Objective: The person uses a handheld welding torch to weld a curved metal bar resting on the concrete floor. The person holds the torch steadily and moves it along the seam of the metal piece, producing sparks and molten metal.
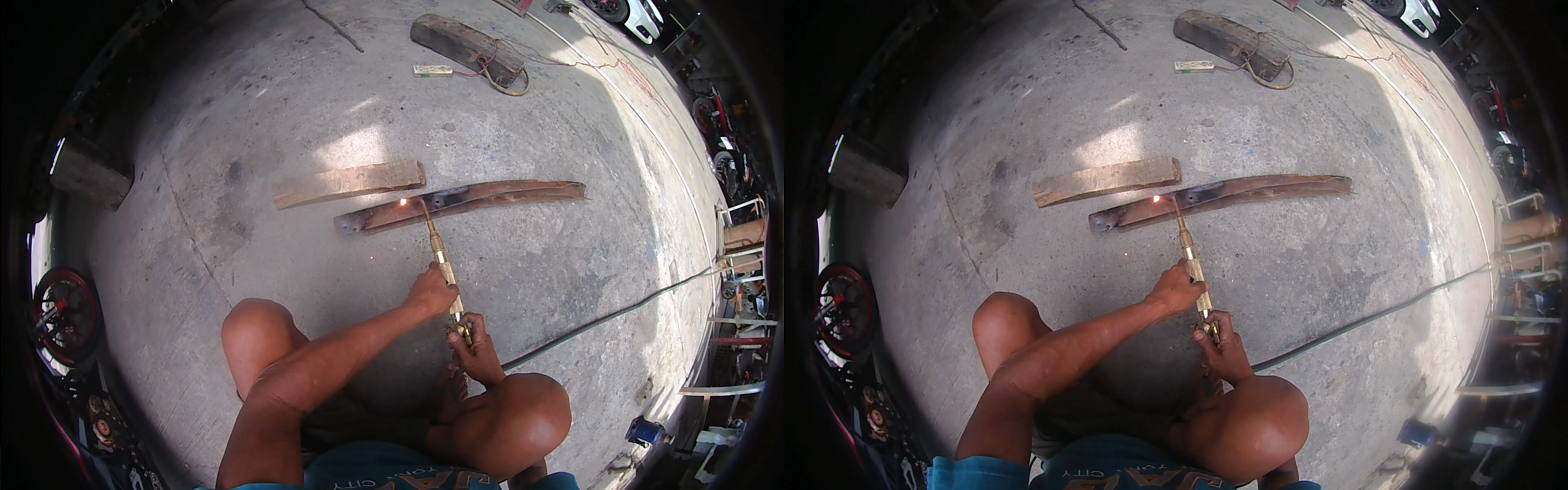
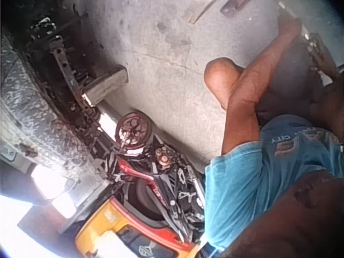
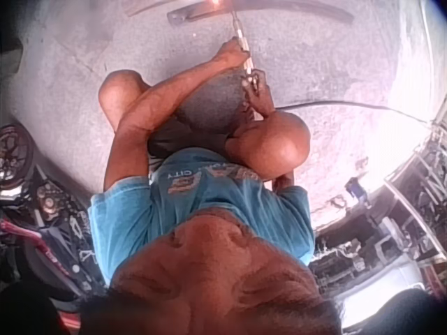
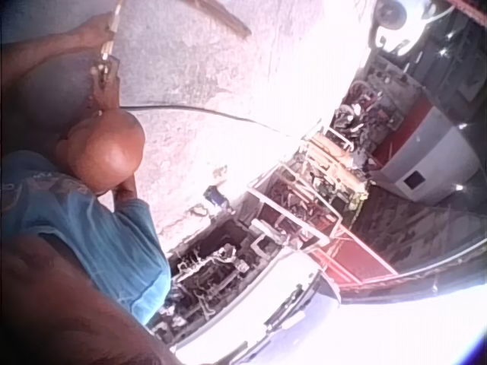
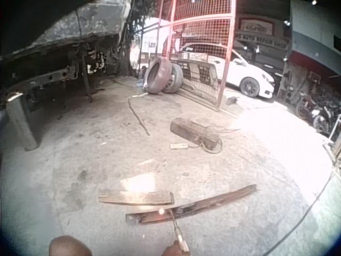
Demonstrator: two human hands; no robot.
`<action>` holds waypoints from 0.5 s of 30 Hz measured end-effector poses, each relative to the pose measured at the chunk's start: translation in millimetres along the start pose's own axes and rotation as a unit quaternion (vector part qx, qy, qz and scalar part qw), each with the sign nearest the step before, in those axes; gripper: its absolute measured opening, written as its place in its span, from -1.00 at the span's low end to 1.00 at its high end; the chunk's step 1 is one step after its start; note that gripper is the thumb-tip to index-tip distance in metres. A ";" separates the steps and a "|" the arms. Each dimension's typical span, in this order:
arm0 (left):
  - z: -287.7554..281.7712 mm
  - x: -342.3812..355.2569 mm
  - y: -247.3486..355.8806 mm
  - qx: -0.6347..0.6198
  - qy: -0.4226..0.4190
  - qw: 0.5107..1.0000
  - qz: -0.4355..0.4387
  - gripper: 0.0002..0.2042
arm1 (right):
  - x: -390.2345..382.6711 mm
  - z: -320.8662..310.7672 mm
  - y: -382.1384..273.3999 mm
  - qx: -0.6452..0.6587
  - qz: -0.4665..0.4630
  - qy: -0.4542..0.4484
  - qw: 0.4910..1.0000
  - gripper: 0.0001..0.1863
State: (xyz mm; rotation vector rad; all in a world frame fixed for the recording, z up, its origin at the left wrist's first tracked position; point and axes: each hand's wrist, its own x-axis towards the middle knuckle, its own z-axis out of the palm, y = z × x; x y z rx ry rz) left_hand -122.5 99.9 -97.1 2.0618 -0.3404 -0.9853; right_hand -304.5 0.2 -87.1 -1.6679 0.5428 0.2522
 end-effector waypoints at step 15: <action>-1.5 0.8 2.0 0.002 -0.011 1.000 -0.019 -0.42 | -0.7 -0.7 -5.0 -0.013 -0.008 -0.003 1.000 -0.62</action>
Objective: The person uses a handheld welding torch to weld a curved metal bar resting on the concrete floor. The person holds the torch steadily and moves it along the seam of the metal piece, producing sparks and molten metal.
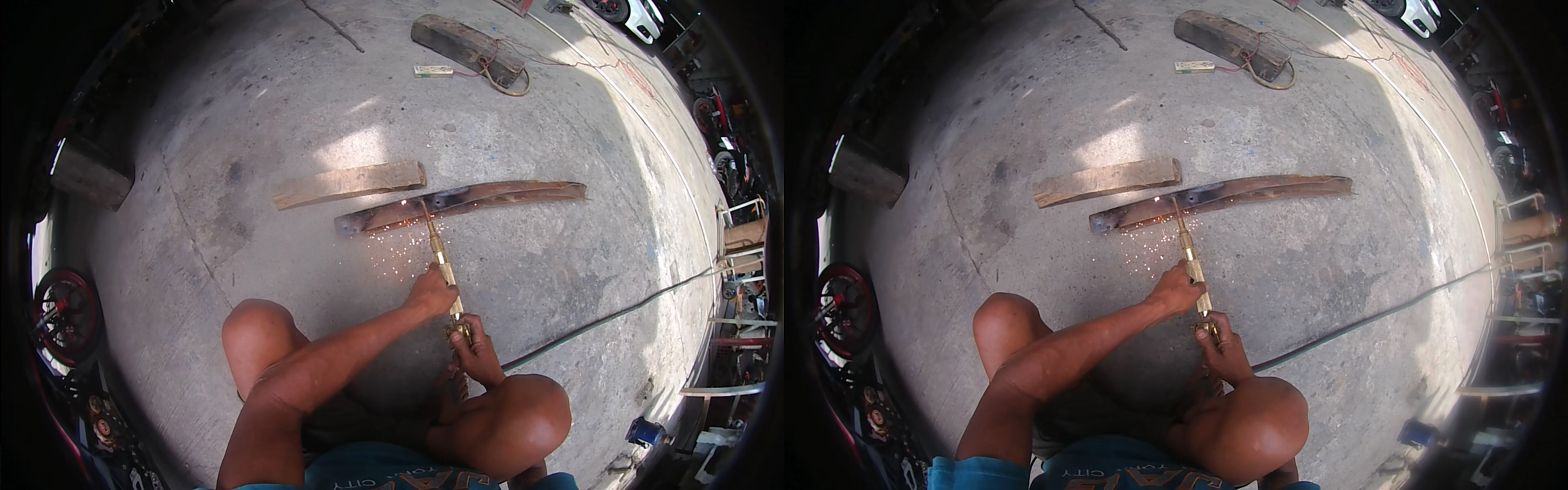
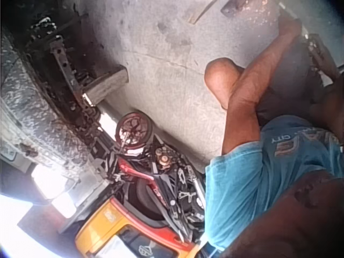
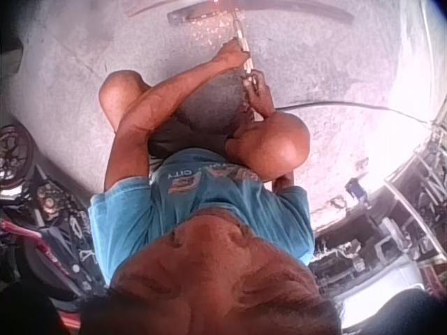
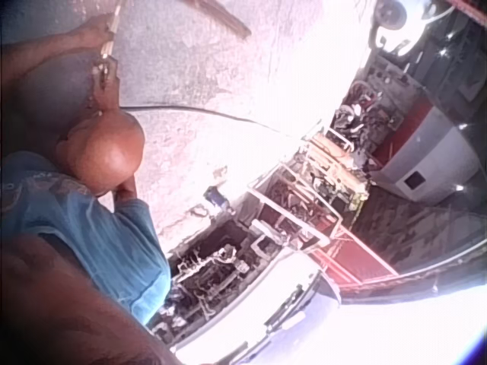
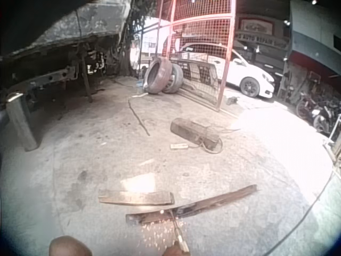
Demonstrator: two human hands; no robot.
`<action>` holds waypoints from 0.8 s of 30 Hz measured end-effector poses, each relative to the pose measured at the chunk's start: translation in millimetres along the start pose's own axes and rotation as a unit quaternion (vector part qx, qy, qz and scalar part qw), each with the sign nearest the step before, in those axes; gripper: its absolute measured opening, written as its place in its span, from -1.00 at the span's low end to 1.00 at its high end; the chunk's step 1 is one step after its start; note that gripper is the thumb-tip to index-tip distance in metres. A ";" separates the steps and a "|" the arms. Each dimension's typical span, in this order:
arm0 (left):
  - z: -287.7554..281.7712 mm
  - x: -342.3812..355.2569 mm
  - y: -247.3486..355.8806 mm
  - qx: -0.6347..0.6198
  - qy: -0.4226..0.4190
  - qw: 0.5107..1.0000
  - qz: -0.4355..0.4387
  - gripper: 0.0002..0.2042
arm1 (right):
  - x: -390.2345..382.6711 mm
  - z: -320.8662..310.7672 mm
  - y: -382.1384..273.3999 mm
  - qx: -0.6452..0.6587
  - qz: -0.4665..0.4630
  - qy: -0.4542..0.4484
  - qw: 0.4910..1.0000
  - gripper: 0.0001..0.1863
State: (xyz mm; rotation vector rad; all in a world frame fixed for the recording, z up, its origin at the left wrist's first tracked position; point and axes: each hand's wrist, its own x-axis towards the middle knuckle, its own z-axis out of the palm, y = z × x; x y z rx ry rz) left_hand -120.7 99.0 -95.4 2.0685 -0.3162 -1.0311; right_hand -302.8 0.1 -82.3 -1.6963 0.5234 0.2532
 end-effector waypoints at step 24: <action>1.3 -1.5 -4.3 0.015 0.027 0.999 0.034 -0.33 | 0.1 -0.4 -4.4 -0.014 -0.014 -0.003 1.000 -0.57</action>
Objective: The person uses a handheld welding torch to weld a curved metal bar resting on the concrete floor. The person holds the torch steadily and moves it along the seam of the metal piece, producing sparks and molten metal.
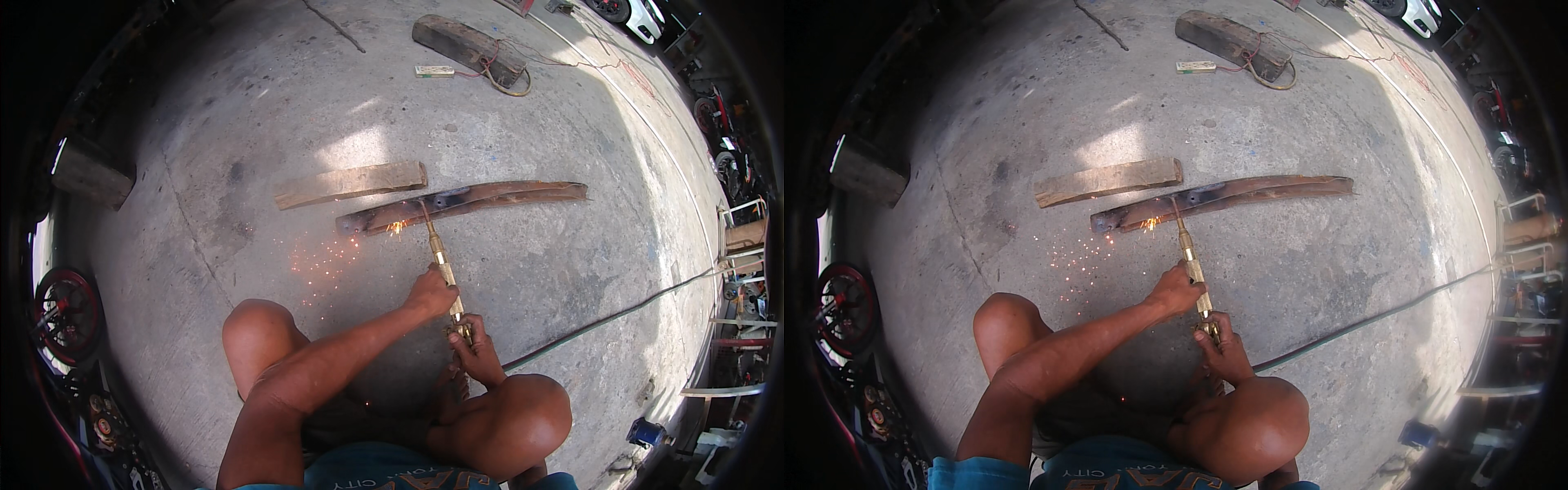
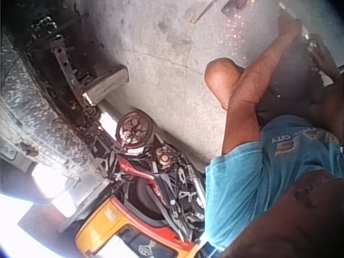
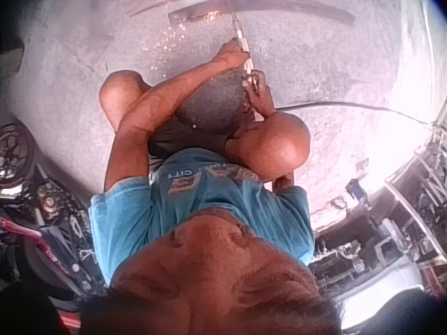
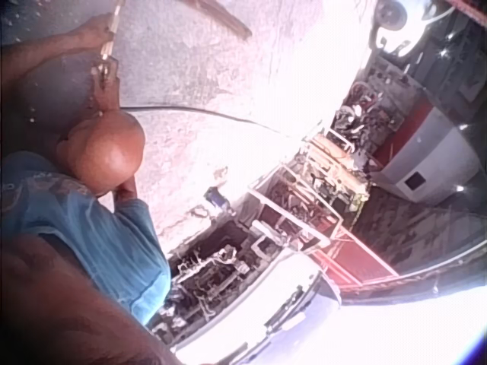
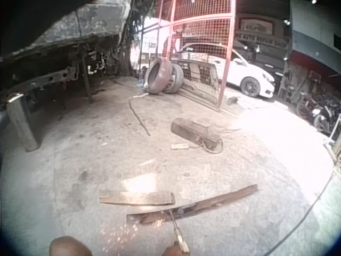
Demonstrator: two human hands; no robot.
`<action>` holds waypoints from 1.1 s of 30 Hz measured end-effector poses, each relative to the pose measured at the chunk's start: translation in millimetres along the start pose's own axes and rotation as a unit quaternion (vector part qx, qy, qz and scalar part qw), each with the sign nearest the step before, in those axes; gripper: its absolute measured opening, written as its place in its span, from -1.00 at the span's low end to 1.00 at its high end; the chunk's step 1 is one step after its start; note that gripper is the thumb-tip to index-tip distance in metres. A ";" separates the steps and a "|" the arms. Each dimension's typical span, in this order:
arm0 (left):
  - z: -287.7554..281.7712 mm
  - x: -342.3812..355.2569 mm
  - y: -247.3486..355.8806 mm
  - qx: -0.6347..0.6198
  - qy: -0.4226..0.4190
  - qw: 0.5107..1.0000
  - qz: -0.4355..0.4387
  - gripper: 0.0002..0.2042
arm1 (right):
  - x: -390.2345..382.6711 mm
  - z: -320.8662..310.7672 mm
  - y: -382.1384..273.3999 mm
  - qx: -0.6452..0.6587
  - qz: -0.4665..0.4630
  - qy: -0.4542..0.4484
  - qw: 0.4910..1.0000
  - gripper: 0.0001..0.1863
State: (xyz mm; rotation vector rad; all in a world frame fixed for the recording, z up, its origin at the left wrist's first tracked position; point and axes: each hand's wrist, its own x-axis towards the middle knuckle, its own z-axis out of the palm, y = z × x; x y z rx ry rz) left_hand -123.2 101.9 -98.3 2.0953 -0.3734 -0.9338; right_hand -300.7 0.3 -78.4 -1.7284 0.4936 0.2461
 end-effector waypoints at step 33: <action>-3.4 -4.5 3.3 -0.007 -0.005 1.000 -0.001 -0.38 | 0.4 2.8 6.3 0.020 0.036 0.011 0.999 -0.52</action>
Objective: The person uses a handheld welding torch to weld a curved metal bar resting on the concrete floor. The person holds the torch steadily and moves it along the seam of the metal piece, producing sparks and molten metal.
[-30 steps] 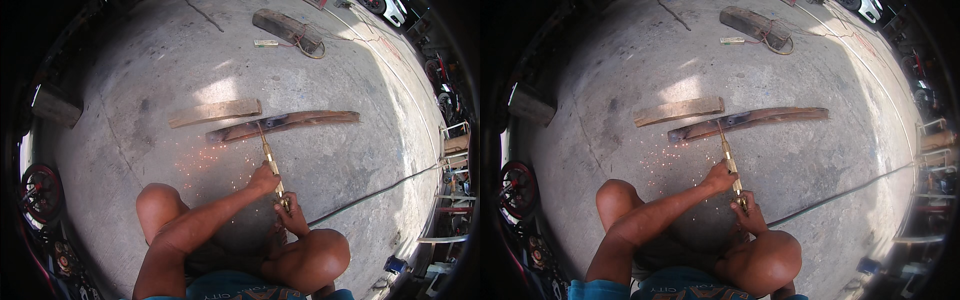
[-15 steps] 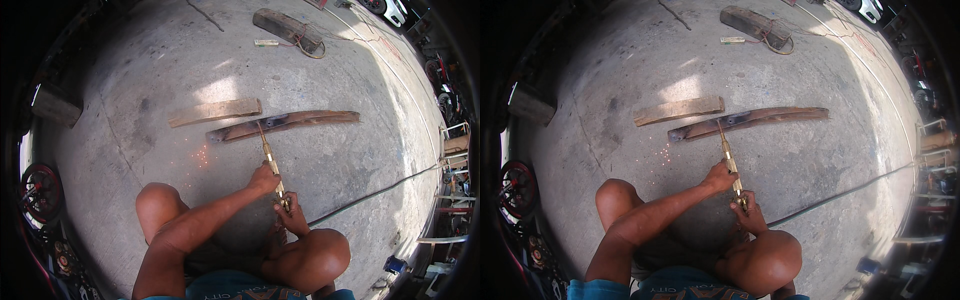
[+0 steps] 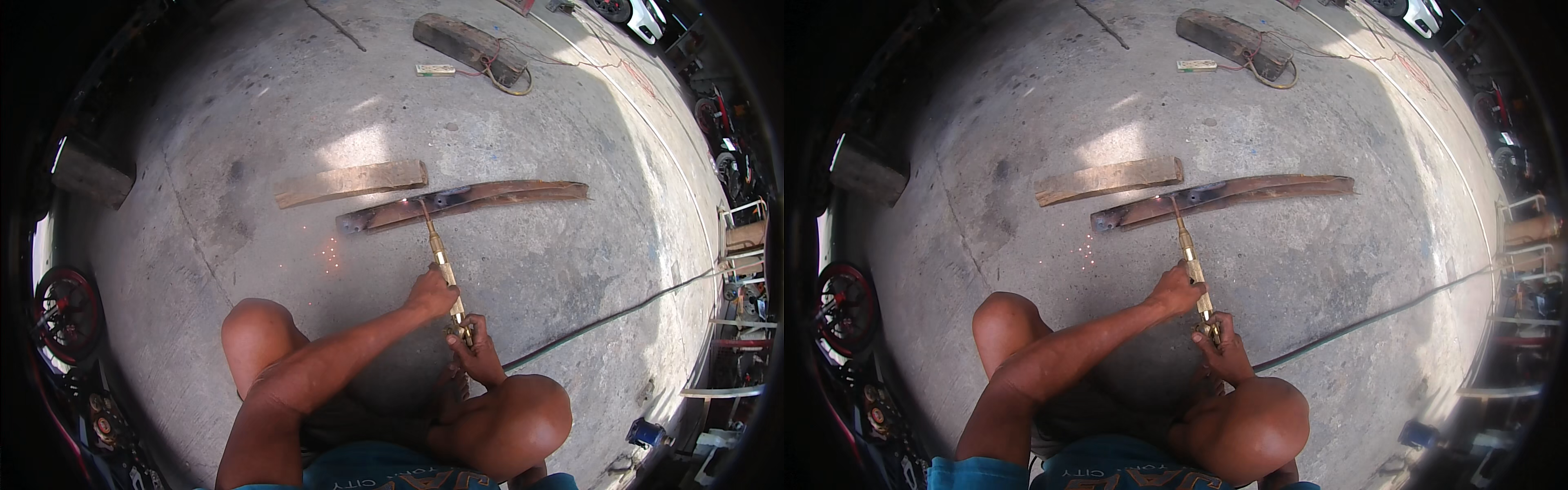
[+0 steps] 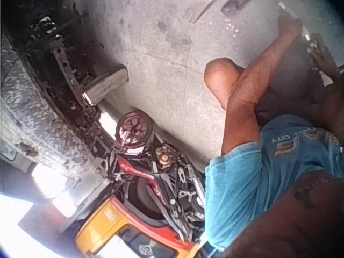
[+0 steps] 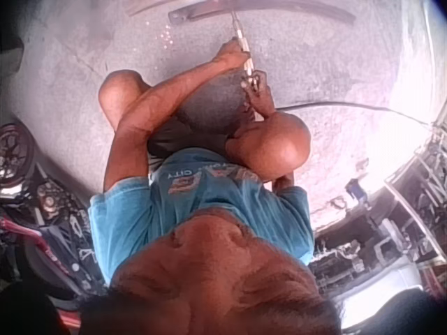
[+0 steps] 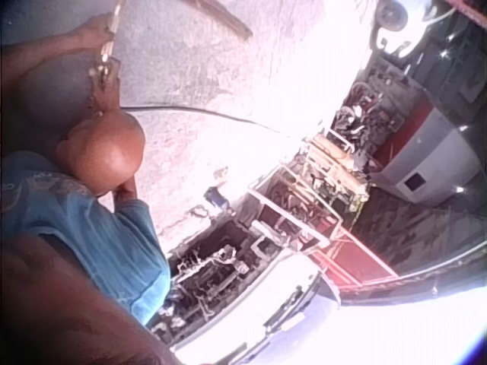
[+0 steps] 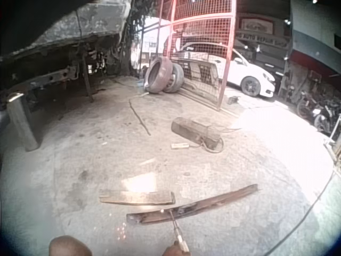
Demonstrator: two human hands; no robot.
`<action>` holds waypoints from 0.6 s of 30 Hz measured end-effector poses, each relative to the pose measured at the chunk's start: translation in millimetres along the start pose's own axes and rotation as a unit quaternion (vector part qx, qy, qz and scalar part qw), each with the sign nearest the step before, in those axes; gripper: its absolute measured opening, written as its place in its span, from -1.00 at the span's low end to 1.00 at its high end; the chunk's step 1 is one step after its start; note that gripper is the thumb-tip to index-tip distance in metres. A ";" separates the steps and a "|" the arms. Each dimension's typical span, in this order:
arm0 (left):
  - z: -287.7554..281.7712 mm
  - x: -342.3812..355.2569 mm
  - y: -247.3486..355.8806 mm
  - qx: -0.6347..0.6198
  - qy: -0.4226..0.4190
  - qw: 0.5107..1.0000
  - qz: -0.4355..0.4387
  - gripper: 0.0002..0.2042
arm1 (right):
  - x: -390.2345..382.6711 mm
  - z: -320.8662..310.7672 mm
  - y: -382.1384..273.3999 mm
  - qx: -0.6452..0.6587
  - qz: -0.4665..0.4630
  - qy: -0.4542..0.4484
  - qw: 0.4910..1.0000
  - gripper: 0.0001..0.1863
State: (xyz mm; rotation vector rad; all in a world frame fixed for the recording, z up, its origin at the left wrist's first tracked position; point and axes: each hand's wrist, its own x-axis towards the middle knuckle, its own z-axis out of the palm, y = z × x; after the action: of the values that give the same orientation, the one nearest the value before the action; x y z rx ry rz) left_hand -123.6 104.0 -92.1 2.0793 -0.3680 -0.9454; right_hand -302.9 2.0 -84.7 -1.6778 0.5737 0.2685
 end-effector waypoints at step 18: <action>-0.6 -1.2 -0.1 -0.017 -0.003 1.000 -0.021 -0.32 | 0.2 -0.6 2.4 -0.013 -0.017 -0.002 1.000 -0.52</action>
State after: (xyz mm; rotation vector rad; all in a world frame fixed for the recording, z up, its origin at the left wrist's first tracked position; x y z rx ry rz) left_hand -124.0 105.1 -91.4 2.0600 -0.3101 -0.9766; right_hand -304.0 1.1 -86.7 -1.7102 0.5401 0.2562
